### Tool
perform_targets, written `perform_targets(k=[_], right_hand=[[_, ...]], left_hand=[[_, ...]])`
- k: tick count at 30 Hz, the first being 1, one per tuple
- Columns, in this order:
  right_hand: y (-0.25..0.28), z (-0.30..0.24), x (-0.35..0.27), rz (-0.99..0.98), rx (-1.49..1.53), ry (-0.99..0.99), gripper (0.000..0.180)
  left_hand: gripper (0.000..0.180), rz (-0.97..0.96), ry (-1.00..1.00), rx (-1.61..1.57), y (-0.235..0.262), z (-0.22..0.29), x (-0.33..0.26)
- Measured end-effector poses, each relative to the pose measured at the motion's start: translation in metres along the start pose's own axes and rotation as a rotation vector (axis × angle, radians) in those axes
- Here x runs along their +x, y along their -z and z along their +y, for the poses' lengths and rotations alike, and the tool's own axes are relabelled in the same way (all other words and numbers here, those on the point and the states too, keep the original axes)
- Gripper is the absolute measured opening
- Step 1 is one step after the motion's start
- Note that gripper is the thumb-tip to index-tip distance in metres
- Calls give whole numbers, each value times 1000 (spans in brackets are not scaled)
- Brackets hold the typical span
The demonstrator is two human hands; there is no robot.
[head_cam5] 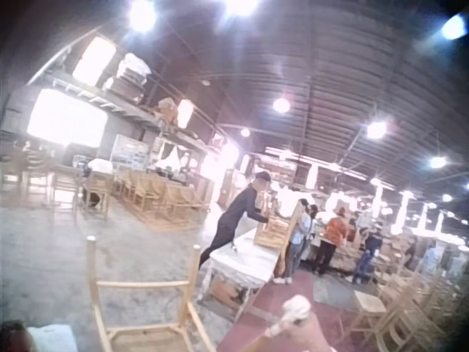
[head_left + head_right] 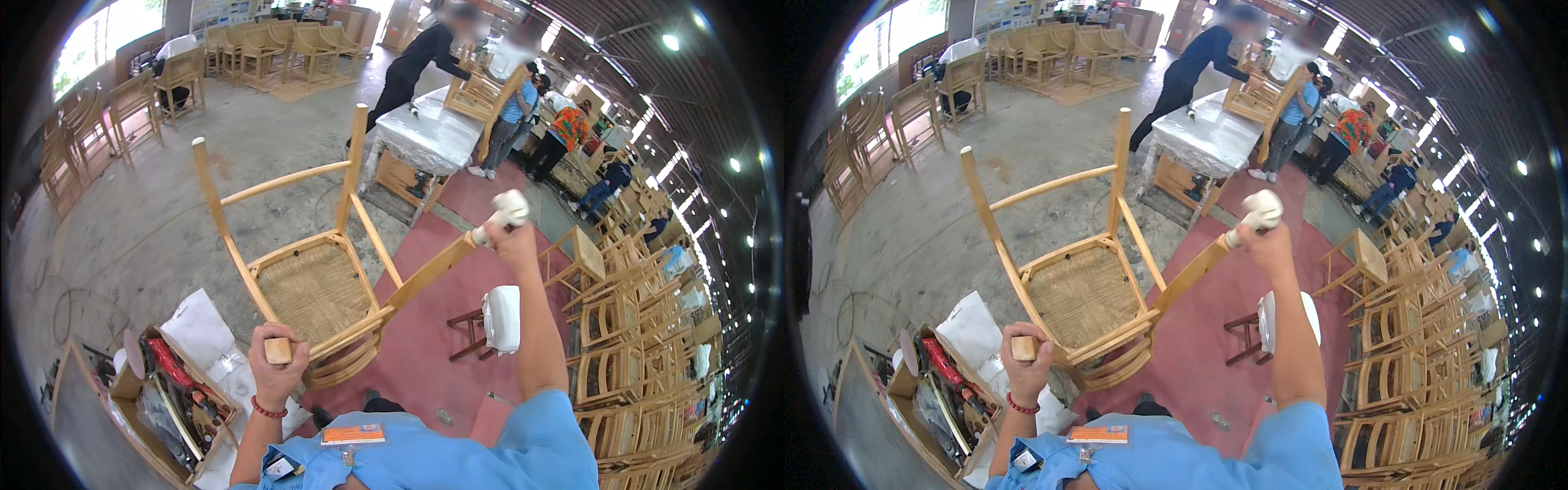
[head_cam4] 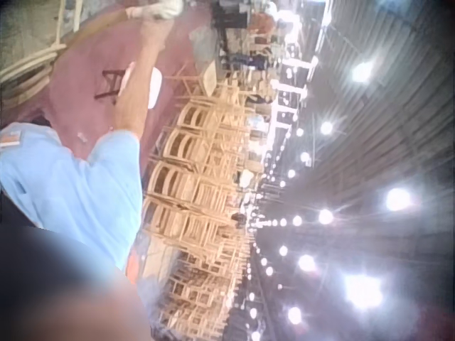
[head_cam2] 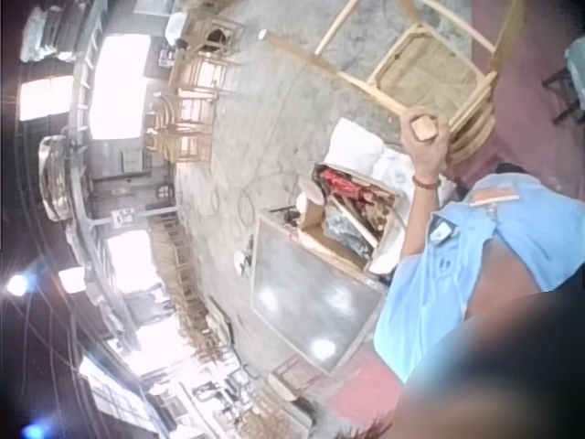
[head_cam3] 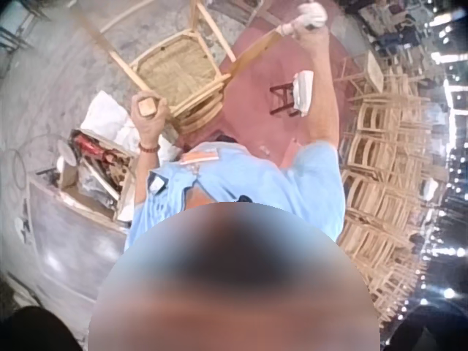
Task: The person uses a handheld power sander to smooth the legs of a wooden chair, then applies a white substance to the leg ends with a cloth. The person moves the chair around the workshop and repeats the sanding and application steps.
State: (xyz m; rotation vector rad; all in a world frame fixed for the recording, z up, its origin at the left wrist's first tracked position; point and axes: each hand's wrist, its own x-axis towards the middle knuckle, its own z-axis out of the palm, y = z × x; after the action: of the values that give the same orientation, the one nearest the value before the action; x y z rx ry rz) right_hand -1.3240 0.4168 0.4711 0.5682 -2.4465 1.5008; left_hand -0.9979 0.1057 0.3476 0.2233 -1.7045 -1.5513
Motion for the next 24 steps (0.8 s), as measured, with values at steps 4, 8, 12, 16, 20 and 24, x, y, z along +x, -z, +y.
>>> perform_targets(k=[4, 8, 12, 16, 20, 24], right_hand=[[-6, -19, 23, 64, -177, 94, 27], [-36, -64, 91, 8, -144, 175, 31], [-102, -107, 182, -31, -172, 400, 41], [-193, -118, 276, -59, -171, 344, 44], [-270, -77, 346, -99, -134, 225, 45], [-310, -33, 370, -94, -102, 173, 47]], left_hand=[[37, -36, -16, 28, 0, -6, 0], [49, -115, -79, -51, 7, -10, 2], [48, -221, 45, -300, 17, -6, 5], [23, -267, 314, -463, 24, 3, 11], [15, -335, 338, -477, 24, 13, 23], [74, -280, 509, -204, 19, 24, 27]])
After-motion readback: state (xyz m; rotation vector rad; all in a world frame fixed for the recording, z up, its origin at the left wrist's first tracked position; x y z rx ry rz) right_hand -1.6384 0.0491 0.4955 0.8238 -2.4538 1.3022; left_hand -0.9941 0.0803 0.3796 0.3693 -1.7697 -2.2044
